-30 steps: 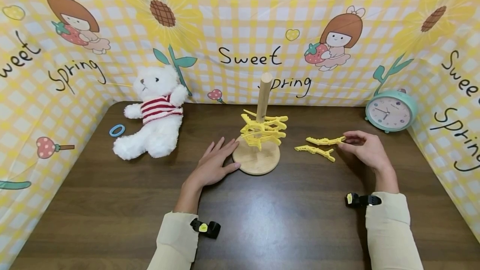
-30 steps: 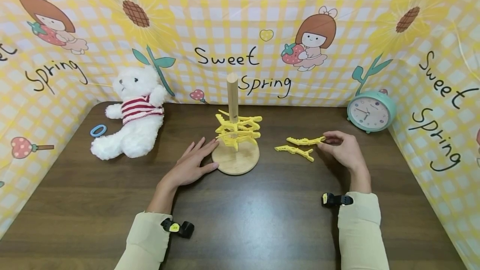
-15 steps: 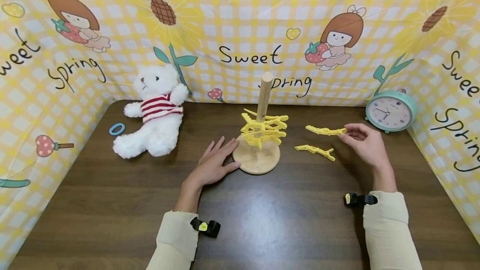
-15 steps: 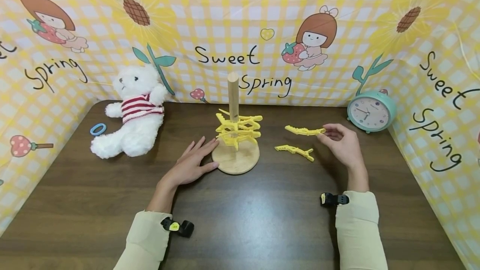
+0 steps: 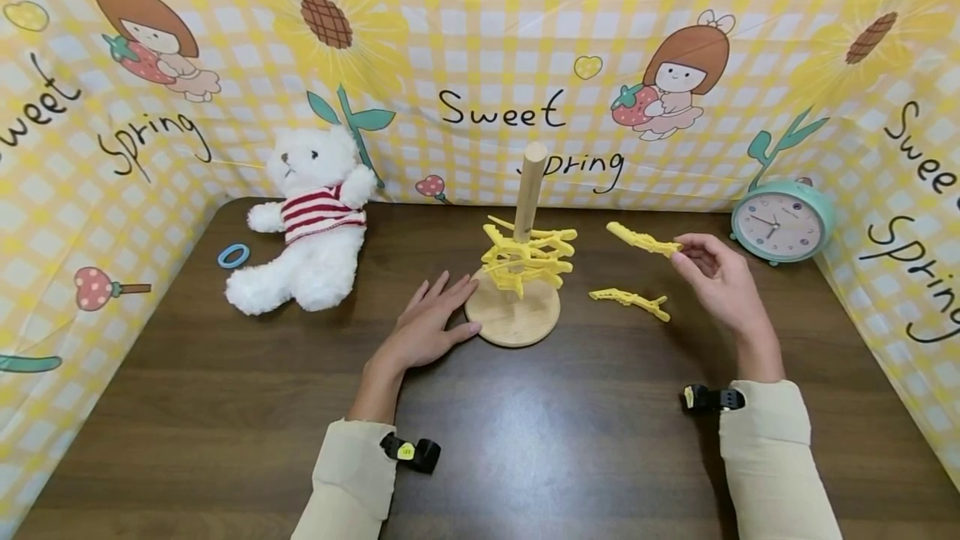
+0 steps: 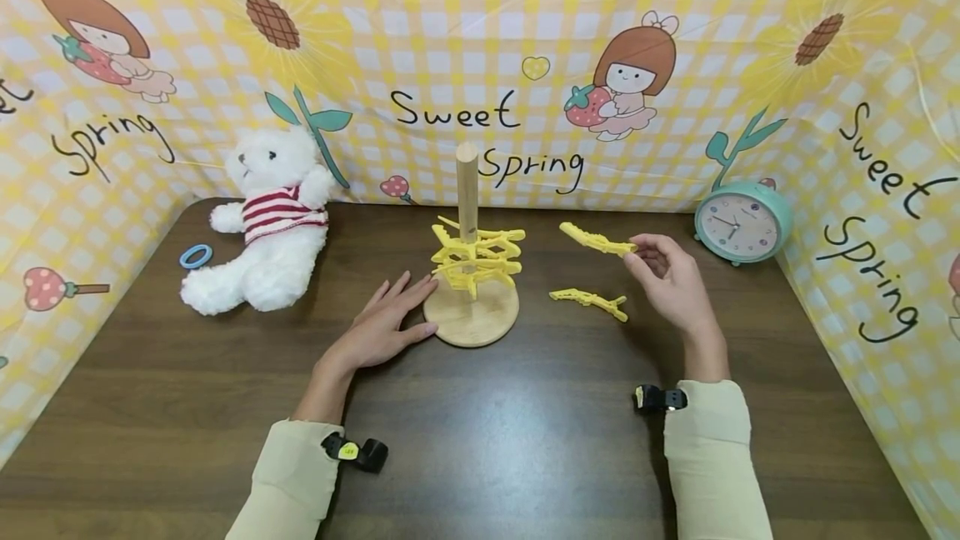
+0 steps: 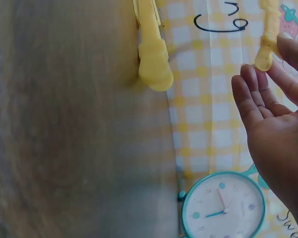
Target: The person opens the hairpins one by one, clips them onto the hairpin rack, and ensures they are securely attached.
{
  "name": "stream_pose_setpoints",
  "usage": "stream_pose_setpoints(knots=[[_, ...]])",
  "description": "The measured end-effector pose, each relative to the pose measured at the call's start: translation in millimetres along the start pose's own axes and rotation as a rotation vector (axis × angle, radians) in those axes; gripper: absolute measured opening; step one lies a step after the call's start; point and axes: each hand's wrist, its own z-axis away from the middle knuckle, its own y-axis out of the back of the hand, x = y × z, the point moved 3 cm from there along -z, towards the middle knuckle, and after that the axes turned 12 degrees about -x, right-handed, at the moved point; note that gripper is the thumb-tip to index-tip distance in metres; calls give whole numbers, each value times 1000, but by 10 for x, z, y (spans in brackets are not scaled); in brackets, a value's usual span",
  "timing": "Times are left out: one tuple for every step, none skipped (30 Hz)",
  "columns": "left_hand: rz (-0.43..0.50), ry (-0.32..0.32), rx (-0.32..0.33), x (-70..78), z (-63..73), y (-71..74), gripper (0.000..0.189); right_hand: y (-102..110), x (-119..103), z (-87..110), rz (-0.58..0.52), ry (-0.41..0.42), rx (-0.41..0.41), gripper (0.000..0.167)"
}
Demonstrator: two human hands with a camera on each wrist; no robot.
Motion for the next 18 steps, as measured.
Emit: stream_pose_setpoints(knots=[[-2,0,1,-1,-1,1,69,-12,-27,-5,1,5,-2,29],[-2,0,1,-2,-2,2,69,-22,-52,-12,-1,12,-3,29],[-3,0,1,-3,-3,1,69,-31,-75,-17,-3,18,-4,29],[-4,0,0,-4,-5,1,69,-39,-97,-21,-5,22,-5,28],[-5,-1,-1,-4,-6,-1,69,-46,-117,-26,-8,29,-5,28],[-5,-1,-1,-5,-7,-2,69,-53,-136,-32,-10,37,-7,27],[-5,-1,-2,-5,-7,-3,69,-59,-155,-38,-11,45,-8,27],[-4,-1,-3,-5,-8,-3,69,-65,-171,-46,-9,52,-11,27],[-3,-2,-1,-3,-8,-1,69,-69,-190,-51,-9,59,-11,27],[-2,-3,-1,-2,-8,0,69,-74,-208,-57,-11,66,-13,27],[-2,-4,1,1,-8,2,69,-79,-226,-65,-12,73,-14,27],[-2,-4,1,2,-7,3,69,-84,-246,-72,-14,78,-14,27],[-2,-5,2,4,-6,4,69,-90,-268,-78,-12,84,-15,27],[-3,-5,3,5,-4,5,69,-96,-286,-84,-5,88,-16,27],[-3,-5,3,6,-3,5,69,-102,-308,-87,2,94,-19,27],[-3,-5,3,6,-2,5,69,-110,-327,-91,10,99,-25,27],[-3,-5,3,6,-1,5,69,-118,-353,-95,15,104,-32,27],[-2,-5,3,5,0,6,69,-126,-376,-97,21,109,-38,27]])
